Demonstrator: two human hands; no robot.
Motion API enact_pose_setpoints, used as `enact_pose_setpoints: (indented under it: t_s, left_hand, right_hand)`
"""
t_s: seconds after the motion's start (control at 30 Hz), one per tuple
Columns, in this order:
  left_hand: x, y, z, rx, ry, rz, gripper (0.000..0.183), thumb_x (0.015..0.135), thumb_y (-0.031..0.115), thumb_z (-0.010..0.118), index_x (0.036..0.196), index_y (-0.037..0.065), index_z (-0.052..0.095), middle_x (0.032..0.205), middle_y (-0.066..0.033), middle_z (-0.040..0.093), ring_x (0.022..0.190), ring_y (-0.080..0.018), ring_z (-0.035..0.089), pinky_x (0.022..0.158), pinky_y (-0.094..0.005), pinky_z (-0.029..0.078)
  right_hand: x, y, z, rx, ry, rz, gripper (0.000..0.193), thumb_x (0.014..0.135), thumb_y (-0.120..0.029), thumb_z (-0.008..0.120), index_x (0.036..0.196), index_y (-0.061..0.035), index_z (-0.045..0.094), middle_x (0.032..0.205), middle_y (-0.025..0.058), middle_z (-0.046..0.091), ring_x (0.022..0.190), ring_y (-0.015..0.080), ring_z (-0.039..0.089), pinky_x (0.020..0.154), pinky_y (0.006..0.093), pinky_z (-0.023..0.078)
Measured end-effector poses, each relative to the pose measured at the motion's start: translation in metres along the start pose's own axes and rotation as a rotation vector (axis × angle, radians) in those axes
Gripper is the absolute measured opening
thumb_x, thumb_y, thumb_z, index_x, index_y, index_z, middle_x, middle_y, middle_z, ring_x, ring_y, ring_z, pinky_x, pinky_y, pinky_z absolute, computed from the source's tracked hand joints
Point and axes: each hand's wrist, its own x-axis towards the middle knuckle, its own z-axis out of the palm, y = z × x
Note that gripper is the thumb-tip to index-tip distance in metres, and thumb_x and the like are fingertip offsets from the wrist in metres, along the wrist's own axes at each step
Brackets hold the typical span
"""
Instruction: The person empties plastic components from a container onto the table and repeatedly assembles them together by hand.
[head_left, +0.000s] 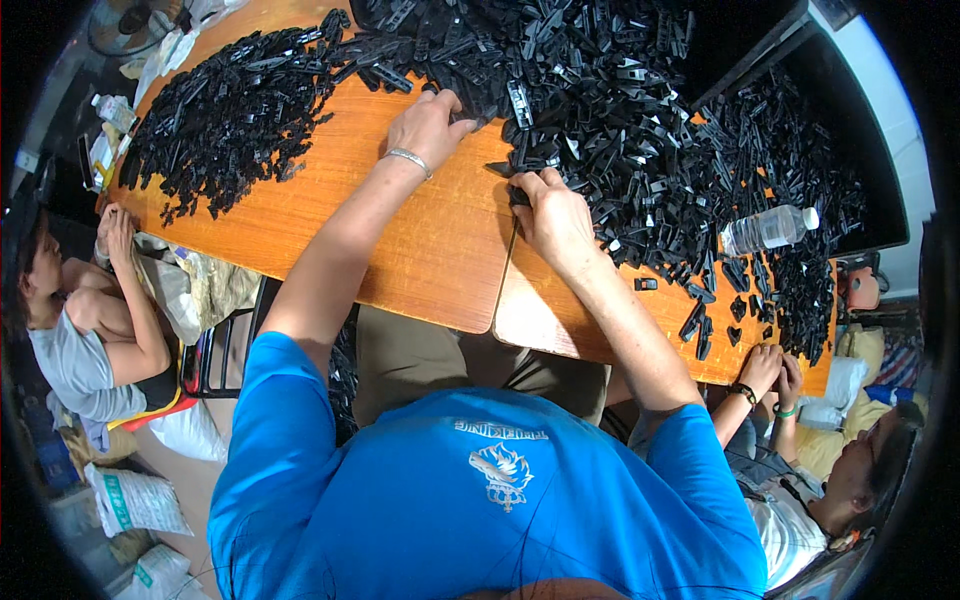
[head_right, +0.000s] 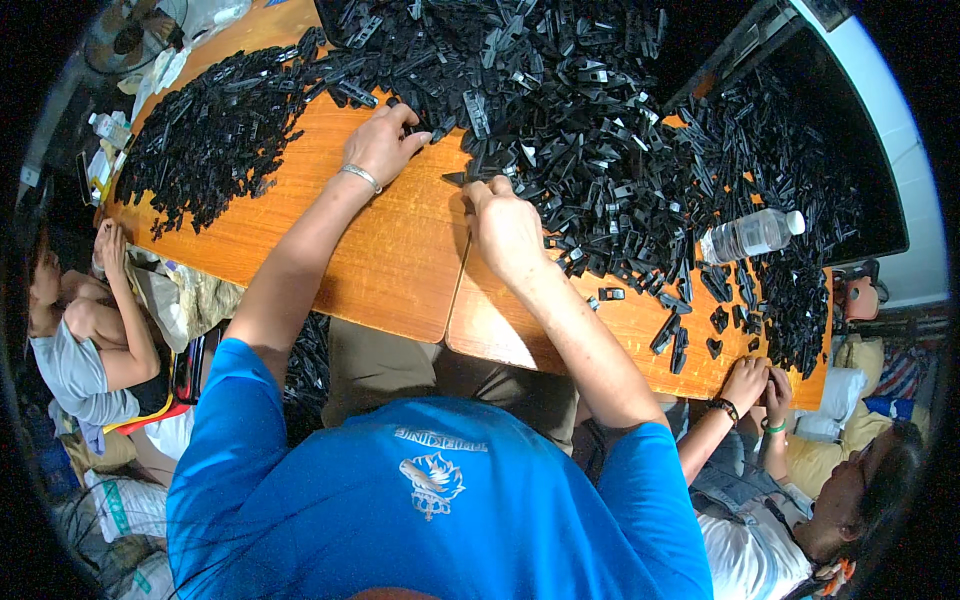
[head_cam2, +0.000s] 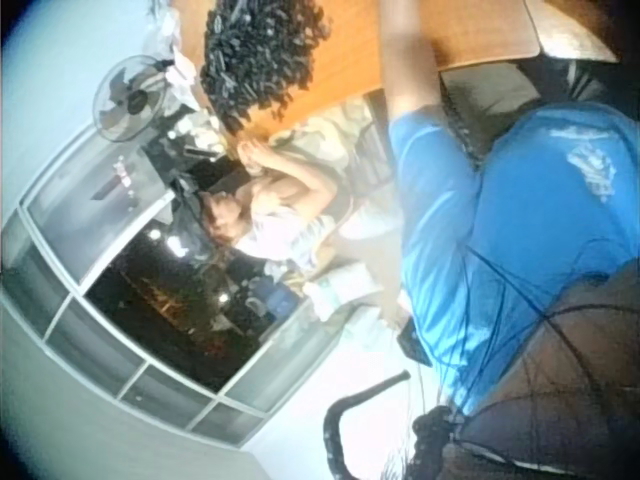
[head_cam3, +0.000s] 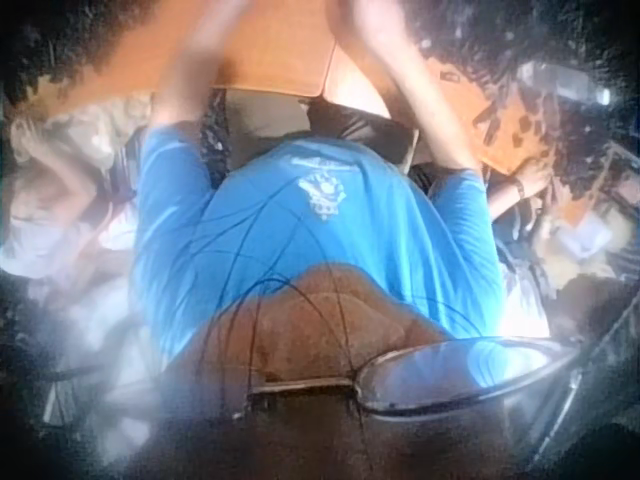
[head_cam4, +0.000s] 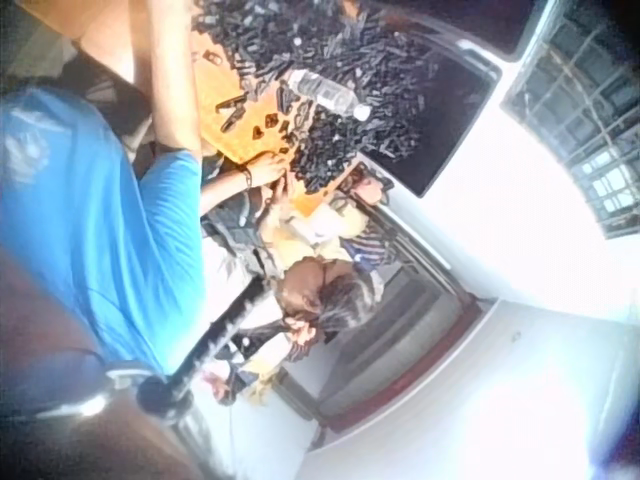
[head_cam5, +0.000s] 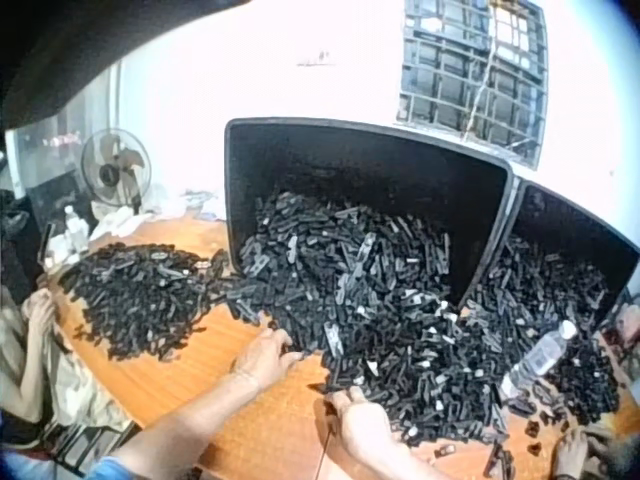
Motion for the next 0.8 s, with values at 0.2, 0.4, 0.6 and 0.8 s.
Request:
enact_pose_setpoints:
  t_s: [0.2, 0.4, 0.6, 0.8]
  left_hand:
    - [-0.007, -0.033, 0.018, -0.202, 0.071, -0.195, 0.033, 0.090, 0.021, 0.086, 0.109, 0.003, 0.065, 0.084, -0.0091, 0.070, 0.072, -0.0203, 0.069, 0.066, -0.0350, 0.056]
    - [-0.059, -0.048, 0.001, -0.895, -0.008, -0.438, 0.058, 0.096, 0.004, 0.077, 0.145, -0.003, 0.047, 0.088, -0.0074, 0.071, 0.070, -0.0119, 0.069, 0.060, -0.0218, 0.056]
    - [-0.086, -0.060, -0.024, -0.853, -0.179, -0.418, 0.046, 0.096, 0.003, 0.076, 0.138, 0.000, 0.057, 0.086, -0.0017, 0.067, 0.076, -0.0107, 0.069, 0.066, -0.0217, 0.056]
    - [-0.108, -0.068, -0.036, -0.407, -0.208, -0.188, 0.034, 0.091, 0.007, 0.081, 0.123, 0.005, 0.070, 0.091, -0.0017, 0.067, 0.077, -0.0119, 0.062, 0.071, -0.0276, 0.053]
  right_hand:
    - [-0.011, -0.021, 0.015, 0.315, 0.093, 0.004, 0.033, 0.082, -0.006, 0.086, 0.112, -0.0055, 0.073, 0.104, 0.0164, 0.070, 0.091, 0.0379, 0.074, 0.078, 0.0461, 0.060]
    - [-0.029, -0.020, 0.023, 0.295, 0.077, -0.007, 0.026, 0.078, -0.015, 0.090, 0.097, -0.0051, 0.074, 0.094, 0.0140, 0.072, 0.091, 0.0354, 0.072, 0.080, 0.0447, 0.058]
    - [-0.026, -0.021, 0.010, -0.015, -0.120, -0.060, 0.016, 0.081, -0.007, 0.082, 0.090, -0.0008, 0.072, 0.096, 0.0202, 0.070, 0.095, 0.0397, 0.073, 0.080, 0.0466, 0.059]
    - [-0.006, -0.023, 0.008, -0.204, -0.317, -0.060, 0.029, 0.081, -0.014, 0.088, 0.106, -0.0049, 0.077, 0.098, 0.0167, 0.071, 0.091, 0.0390, 0.073, 0.081, 0.0481, 0.059]
